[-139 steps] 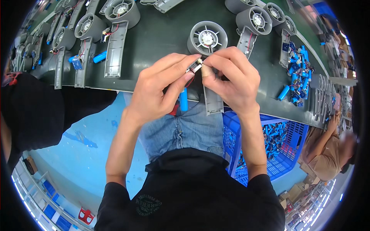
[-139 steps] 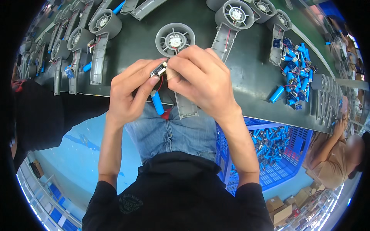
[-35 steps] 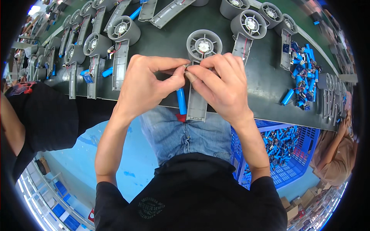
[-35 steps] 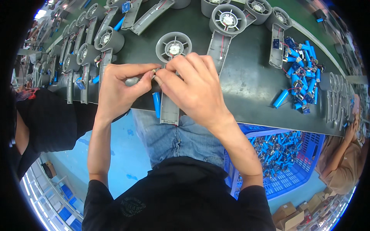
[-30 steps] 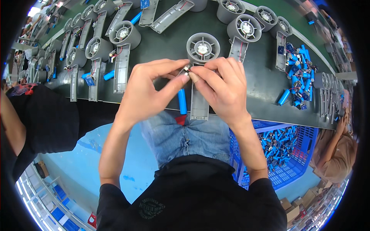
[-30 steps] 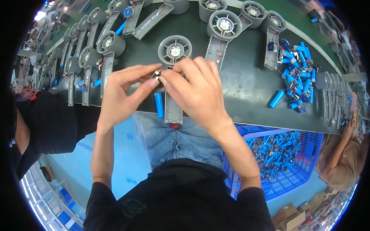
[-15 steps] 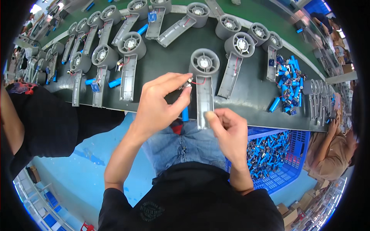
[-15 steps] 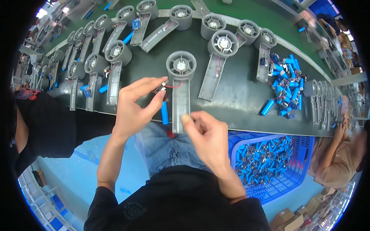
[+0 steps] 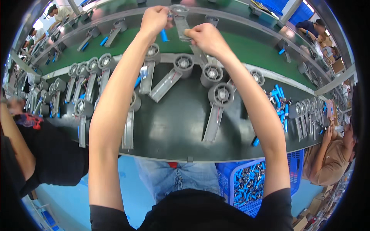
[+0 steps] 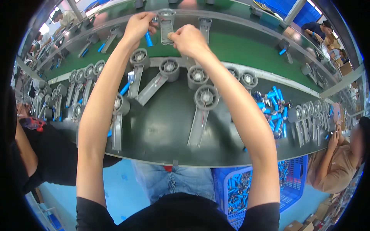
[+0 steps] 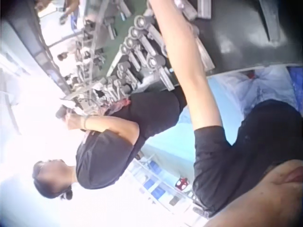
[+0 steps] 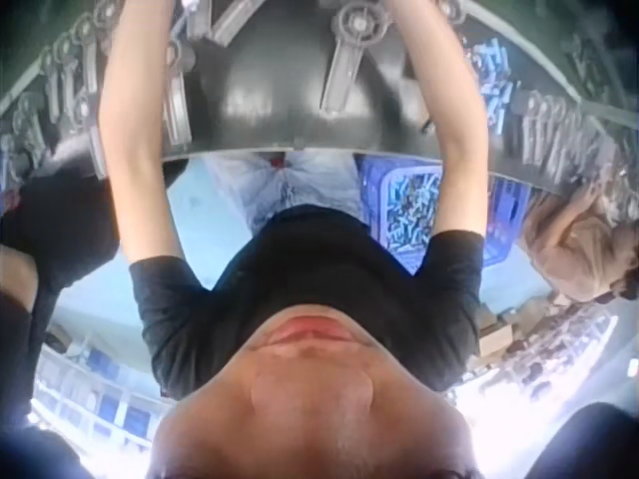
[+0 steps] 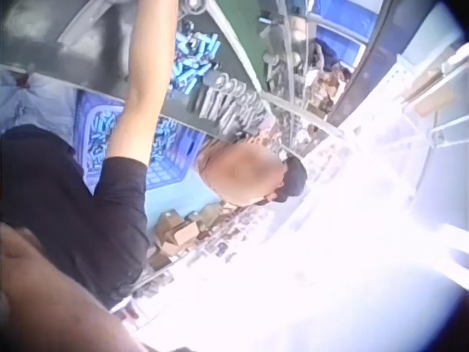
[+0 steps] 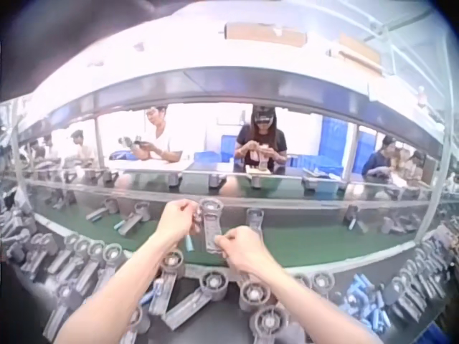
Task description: Assembling small metal and plastic components on a production line.
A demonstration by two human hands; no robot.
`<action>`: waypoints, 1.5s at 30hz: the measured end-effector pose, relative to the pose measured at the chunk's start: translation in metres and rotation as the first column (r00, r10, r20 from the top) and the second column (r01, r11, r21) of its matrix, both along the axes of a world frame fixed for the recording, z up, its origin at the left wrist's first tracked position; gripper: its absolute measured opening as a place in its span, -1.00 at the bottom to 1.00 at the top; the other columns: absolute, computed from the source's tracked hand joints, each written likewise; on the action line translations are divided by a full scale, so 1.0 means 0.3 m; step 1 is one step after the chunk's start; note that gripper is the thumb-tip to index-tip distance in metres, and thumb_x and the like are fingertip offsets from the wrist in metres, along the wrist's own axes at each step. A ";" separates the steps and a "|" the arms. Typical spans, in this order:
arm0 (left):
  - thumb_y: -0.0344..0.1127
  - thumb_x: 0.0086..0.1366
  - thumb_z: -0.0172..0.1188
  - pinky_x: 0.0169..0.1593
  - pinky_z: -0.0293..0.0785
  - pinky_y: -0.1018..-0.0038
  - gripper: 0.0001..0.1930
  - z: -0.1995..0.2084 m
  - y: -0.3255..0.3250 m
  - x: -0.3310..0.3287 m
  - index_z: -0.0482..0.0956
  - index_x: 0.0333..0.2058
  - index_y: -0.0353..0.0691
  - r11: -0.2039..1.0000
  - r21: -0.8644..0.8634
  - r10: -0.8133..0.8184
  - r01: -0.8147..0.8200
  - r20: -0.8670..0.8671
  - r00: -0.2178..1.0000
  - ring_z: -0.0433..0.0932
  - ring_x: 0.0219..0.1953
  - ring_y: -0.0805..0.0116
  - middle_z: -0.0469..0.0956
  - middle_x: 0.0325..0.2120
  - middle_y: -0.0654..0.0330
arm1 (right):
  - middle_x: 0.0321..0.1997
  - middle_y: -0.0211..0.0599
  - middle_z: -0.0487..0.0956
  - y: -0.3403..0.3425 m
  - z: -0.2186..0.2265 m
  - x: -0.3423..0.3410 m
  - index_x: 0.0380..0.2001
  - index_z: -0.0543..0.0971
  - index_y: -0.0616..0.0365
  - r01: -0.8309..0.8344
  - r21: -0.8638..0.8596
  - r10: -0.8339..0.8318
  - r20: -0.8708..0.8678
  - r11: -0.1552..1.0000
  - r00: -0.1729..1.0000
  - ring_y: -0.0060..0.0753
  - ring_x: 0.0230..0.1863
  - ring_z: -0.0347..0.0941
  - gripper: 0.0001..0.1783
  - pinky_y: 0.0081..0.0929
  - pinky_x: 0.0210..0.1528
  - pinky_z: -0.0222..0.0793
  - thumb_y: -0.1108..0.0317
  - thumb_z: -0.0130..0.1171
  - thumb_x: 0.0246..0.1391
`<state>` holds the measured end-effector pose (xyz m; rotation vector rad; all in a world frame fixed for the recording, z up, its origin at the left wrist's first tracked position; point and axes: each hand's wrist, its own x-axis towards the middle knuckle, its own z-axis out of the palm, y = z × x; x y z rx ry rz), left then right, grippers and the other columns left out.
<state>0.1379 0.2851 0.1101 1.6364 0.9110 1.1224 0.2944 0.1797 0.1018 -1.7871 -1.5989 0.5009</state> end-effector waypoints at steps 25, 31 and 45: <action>0.02 0.31 0.22 0.12 0.42 0.38 -0.44 0.115 -0.056 -0.064 0.56 0.11 -0.31 0.974 0.226 0.078 0.023 -0.426 0.901 0.59 -0.01 0.27 0.67 -0.14 0.06 | -0.60 -0.58 0.45 -0.010 0.046 0.192 -0.42 0.66 0.19 0.087 -0.097 -0.100 -0.132 0.991 0.986 -0.73 -0.60 0.26 -0.66 -0.64 -0.53 0.19 0.09 0.27 0.13; -0.12 0.20 0.36 0.08 0.48 0.32 -0.42 0.040 -0.514 -0.070 0.51 0.08 -0.40 0.823 0.551 0.246 -0.137 -0.130 0.960 0.65 -0.08 0.15 0.65 -0.10 -0.05 | -0.48 -0.51 0.56 -0.525 0.083 -0.115 -0.21 0.64 0.32 -0.156 0.077 0.169 -0.195 0.985 0.966 -0.76 -0.46 0.36 -0.71 -0.61 -0.43 0.31 0.26 0.24 0.20; -0.31 0.05 0.48 0.14 0.41 0.27 -0.30 -0.312 -0.926 -0.251 0.44 0.19 -0.29 0.982 0.186 0.007 0.043 -0.258 0.966 0.52 0.05 0.09 0.53 0.01 -0.04 | -0.18 -0.13 0.63 -0.832 -0.159 0.682 -0.15 0.67 0.18 0.065 0.087 -0.106 0.621 0.994 0.777 -0.08 -0.03 0.51 -0.69 -0.21 0.12 0.39 0.48 0.15 -0.01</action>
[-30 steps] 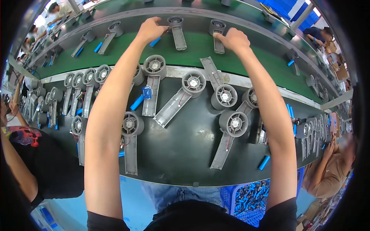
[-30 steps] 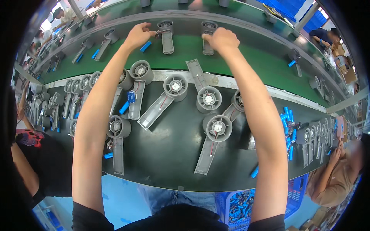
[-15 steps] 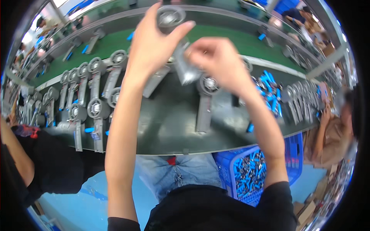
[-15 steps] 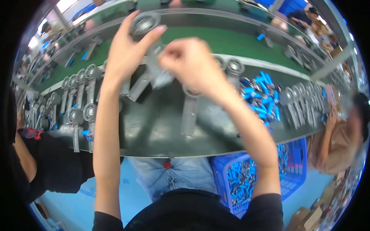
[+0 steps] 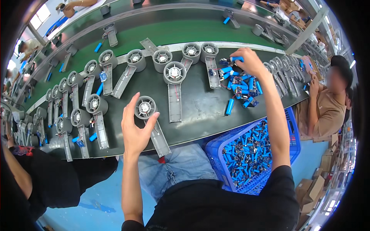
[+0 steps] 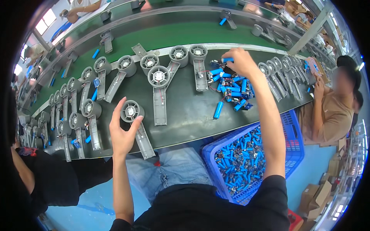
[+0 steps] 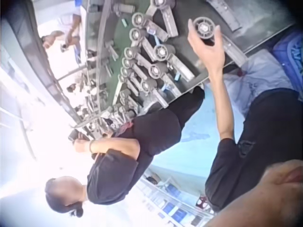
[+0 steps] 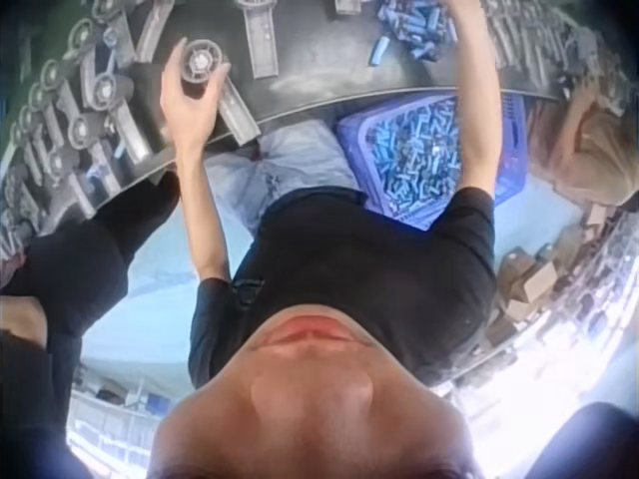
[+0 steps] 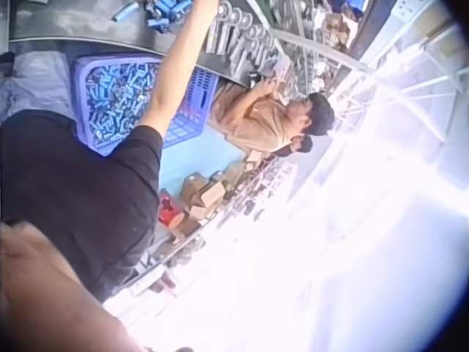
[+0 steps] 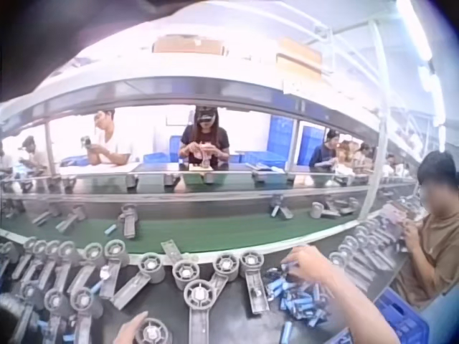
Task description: Assembling small metal and plastic components on a production line.
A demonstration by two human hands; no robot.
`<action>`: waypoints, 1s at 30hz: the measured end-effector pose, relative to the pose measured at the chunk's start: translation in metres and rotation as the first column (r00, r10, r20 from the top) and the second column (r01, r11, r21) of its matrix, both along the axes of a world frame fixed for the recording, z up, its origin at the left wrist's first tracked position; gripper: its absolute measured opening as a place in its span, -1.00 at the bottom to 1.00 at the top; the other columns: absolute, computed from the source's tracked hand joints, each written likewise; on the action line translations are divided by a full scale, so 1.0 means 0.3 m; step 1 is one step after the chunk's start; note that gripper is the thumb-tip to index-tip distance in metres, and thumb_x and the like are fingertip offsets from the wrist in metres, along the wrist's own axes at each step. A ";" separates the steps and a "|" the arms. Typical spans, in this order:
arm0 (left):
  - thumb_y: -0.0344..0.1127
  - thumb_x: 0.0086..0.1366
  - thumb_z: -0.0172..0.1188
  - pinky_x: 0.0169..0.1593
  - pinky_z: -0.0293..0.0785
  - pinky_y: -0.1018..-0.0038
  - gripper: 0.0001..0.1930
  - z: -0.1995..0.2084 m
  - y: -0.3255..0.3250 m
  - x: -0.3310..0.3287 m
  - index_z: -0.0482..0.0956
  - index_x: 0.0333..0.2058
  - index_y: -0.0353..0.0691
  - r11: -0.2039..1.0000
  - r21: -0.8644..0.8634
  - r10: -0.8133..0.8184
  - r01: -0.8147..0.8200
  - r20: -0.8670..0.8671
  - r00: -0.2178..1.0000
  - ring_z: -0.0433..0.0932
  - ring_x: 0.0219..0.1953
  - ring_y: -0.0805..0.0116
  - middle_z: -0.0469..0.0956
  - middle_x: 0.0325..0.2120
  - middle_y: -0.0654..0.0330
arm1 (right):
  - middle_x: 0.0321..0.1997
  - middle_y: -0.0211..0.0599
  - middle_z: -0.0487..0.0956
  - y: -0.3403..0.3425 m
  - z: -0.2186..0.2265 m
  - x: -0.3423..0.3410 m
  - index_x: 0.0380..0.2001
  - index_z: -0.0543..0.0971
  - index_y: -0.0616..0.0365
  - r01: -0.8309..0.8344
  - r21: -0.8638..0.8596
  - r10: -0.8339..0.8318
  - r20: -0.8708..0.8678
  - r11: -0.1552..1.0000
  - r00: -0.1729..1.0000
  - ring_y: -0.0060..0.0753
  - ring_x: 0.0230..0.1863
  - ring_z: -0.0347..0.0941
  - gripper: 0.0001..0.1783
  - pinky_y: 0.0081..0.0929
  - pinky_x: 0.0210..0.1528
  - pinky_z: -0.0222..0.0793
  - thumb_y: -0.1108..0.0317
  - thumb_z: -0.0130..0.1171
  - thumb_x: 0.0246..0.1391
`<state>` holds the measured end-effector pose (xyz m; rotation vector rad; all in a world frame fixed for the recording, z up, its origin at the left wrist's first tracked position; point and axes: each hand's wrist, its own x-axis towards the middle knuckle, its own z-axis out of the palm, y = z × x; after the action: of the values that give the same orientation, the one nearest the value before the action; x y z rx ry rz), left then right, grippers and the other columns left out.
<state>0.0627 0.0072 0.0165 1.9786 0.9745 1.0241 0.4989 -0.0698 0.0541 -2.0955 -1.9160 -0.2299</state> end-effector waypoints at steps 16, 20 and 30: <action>-0.57 -0.06 0.44 0.11 0.44 0.26 -0.38 0.131 -0.071 -0.011 0.60 0.08 -0.20 0.877 0.479 -0.148 0.043 0.185 0.971 0.48 0.09 0.01 0.49 0.13 -0.01 | -0.25 -0.26 0.57 -0.154 0.200 -0.708 -0.16 0.65 0.34 -0.262 0.266 0.343 -0.886 0.928 0.312 -0.46 -0.24 0.49 -0.69 -0.53 -0.16 0.41 0.49 0.24 -0.04; -0.56 -0.13 0.48 -0.06 0.52 0.31 -0.51 0.145 -0.081 -0.059 0.71 -0.10 -0.22 0.852 0.515 -0.269 0.098 0.269 0.925 0.56 -0.11 0.11 0.64 -0.12 0.09 | -0.32 -0.22 0.55 -0.111 0.114 -0.837 -0.15 0.62 0.39 -0.312 0.190 0.141 -0.975 0.931 -0.172 -0.43 -0.36 0.52 -0.66 -0.52 -0.33 0.41 0.39 0.23 0.02; -0.59 0.06 0.32 -0.09 0.52 0.43 -0.53 0.149 -0.146 -0.179 0.61 0.02 -0.31 0.985 0.049 -0.170 0.164 0.153 0.974 0.61 -0.14 0.26 0.66 -0.17 0.06 | -0.32 -0.29 0.57 -0.118 0.088 -1.006 -0.13 0.66 0.23 -0.368 0.293 0.432 -0.814 0.882 0.388 -0.39 -0.31 0.50 -0.58 -0.46 -0.24 0.38 0.58 0.33 -0.19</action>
<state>0.0090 -0.0367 0.0611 1.9399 0.6968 1.0904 0.1972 -0.1052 0.0806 -1.1654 -1.5835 0.7507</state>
